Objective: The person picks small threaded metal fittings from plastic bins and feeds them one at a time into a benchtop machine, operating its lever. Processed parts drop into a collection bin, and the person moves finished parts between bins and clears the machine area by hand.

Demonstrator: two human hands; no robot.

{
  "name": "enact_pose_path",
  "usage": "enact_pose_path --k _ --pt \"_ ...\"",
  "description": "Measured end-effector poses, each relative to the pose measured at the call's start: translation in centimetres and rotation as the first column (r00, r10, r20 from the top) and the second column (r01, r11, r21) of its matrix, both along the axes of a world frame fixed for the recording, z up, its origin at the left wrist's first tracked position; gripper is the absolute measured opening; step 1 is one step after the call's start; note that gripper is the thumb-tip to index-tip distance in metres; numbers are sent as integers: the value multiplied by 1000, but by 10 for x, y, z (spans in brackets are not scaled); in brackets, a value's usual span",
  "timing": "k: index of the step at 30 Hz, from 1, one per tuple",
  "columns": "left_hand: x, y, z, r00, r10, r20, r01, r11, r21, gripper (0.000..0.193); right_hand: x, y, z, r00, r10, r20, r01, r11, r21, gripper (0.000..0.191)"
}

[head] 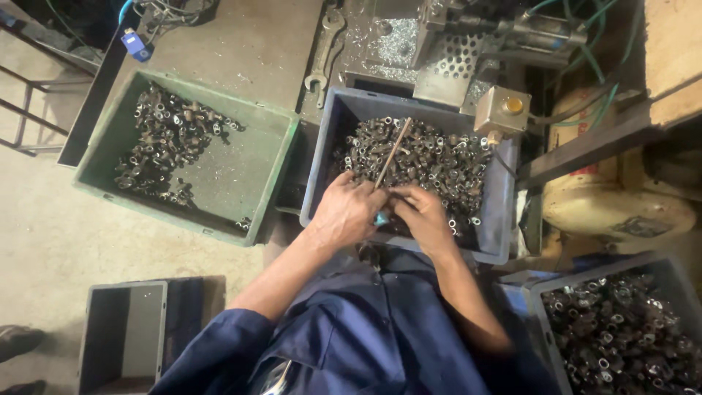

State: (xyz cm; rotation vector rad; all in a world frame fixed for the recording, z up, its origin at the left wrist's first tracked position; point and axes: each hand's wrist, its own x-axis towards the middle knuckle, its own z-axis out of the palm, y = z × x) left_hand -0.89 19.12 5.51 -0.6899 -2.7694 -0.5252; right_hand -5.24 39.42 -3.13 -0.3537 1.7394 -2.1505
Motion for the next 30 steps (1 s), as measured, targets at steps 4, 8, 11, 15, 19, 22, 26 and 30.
enact_pose_path --k 4,8,11,15,19,22,26,30 --pt "-1 -5 -10 999 50 6 -51 992 117 34 -4 32 2 988 -88 124 101 990 -101 18" --pt "0 -23 -27 991 118 57 -127 975 184 28 -8 78 13 937 -288 196 334 902 -274 20" --pt "1 -28 -38 987 119 111 -139 970 197 28 -13 114 21 919 -379 106 392 854 -342 17" --pt "-1 -27 -43 982 167 92 -183 961 209 21 -22 140 19 839 -544 27 527 799 -288 17" --pt "1 -27 -41 969 219 117 -243 934 262 32 -26 146 2 762 -646 -45 621 748 -234 19" --pt "4 -25 -41 948 290 129 -317 866 387 51 -26 150 -8 749 -660 -57 629 736 -252 19" --pt "2 -23 -44 907 353 229 -421 732 536 72 -26 153 -12 765 -643 -49 605 743 -286 19" --pt "2 -25 -47 925 325 199 -381 792 477 60 -25 152 -11 767 -641 -25 611 742 -276 21"
